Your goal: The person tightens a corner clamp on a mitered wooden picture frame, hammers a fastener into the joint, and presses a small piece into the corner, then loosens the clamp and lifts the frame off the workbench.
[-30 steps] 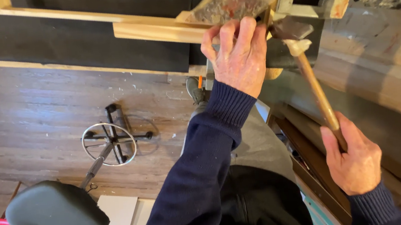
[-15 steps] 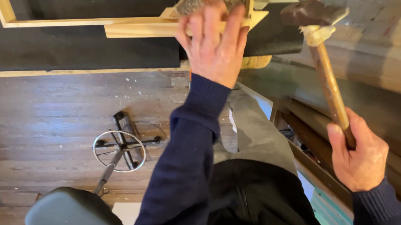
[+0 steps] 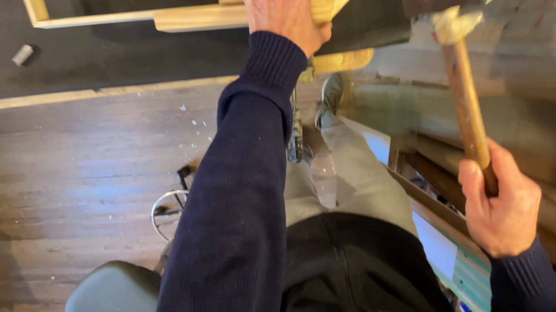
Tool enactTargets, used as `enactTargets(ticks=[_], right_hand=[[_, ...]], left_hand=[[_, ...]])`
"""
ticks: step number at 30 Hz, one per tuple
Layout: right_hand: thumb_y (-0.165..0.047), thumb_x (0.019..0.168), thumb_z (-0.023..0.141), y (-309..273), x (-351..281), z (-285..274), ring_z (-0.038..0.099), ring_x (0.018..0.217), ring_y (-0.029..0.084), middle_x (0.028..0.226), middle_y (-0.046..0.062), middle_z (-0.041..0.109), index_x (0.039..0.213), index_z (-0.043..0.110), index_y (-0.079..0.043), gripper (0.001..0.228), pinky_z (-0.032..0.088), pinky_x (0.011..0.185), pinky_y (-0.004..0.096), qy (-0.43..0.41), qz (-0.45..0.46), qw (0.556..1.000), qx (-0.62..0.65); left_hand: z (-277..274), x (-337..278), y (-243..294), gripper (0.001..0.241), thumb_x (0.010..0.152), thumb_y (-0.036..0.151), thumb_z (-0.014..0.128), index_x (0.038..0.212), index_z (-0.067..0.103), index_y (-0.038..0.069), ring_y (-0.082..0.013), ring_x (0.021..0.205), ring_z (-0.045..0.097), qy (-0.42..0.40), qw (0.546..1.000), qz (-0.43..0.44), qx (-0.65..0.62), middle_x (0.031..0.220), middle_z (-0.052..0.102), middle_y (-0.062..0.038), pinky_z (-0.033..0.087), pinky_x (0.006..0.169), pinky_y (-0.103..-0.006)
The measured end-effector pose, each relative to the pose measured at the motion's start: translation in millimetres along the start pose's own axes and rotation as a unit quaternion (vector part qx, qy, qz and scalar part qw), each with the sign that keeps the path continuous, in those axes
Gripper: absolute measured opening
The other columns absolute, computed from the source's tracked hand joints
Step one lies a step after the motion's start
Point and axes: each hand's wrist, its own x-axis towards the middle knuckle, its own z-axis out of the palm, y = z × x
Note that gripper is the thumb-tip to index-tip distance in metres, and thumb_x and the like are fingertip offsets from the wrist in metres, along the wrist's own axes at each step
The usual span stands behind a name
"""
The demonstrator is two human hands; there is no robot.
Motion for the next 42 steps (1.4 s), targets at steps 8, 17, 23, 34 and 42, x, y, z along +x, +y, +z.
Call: enactTargets(ticks=[8,17,23,34,42], right_hand=[[-0.015,0.105,0.066,-15,21,15,0.067,0.075,0.024,0.092,0.016,0.067,0.139,0.061,-0.002,0.036,0.053,0.076,0.035,-0.037,-0.048,0.995,-0.085],[-0.013,0.108,0.063,-28,83,48,0.069,0.094,0.042,0.108,0.022,0.071,0.135,0.059,-0.003,0.028,0.055,0.078,0.043,-0.102,-0.093,0.985,-0.102],[-0.012,0.107,0.061,-24,81,56,0.07,0.091,0.041,0.114,0.022,0.071,0.137,0.054,-0.002,0.033,0.054,0.078,0.044,-0.081,-0.102,0.987,-0.098],[-0.011,0.109,0.061,-15,77,54,0.071,0.086,0.036,0.103,0.019,0.071,0.135,0.056,-0.005,0.027,0.056,0.08,0.043,-0.04,-0.103,0.99,-0.092],[-0.012,0.107,0.063,-30,73,45,0.072,0.083,0.037,0.095,0.02,0.07,0.135,0.06,-0.008,0.029,0.056,0.078,0.044,-0.049,-0.062,0.988,-0.137]], left_hand=[[-15,7,-12,0.102,0.048,0.043,0.094,0.135,0.05,0.011,-0.0415,0.121,0.044,0.071,0.997,0.01,-0.025,0.128,0.052,-0.018,0.033,0.097,-0.0634],[-9,4,-5,0.099,0.051,0.042,0.095,0.137,0.049,0.019,-0.0397,0.13,0.041,0.069,0.997,-0.032,-0.03,0.134,0.05,-0.011,0.031,0.109,-0.0658],[-13,6,-3,0.104,0.057,0.039,0.094,0.145,0.043,0.021,-0.0393,0.131,0.041,0.014,0.998,-0.046,-0.025,0.137,0.049,-0.01,0.031,0.11,-0.0655],[-4,4,-4,0.11,0.056,0.037,0.096,0.149,0.039,0.02,-0.0382,0.136,0.038,0.044,0.997,-0.043,-0.053,0.144,0.044,-0.01,0.032,0.111,-0.0661],[-6,3,-2,0.105,0.059,0.04,0.095,0.148,0.042,0.023,-0.0379,0.135,0.038,0.018,0.998,-0.046,-0.025,0.143,0.044,-0.007,0.033,0.111,-0.065]])
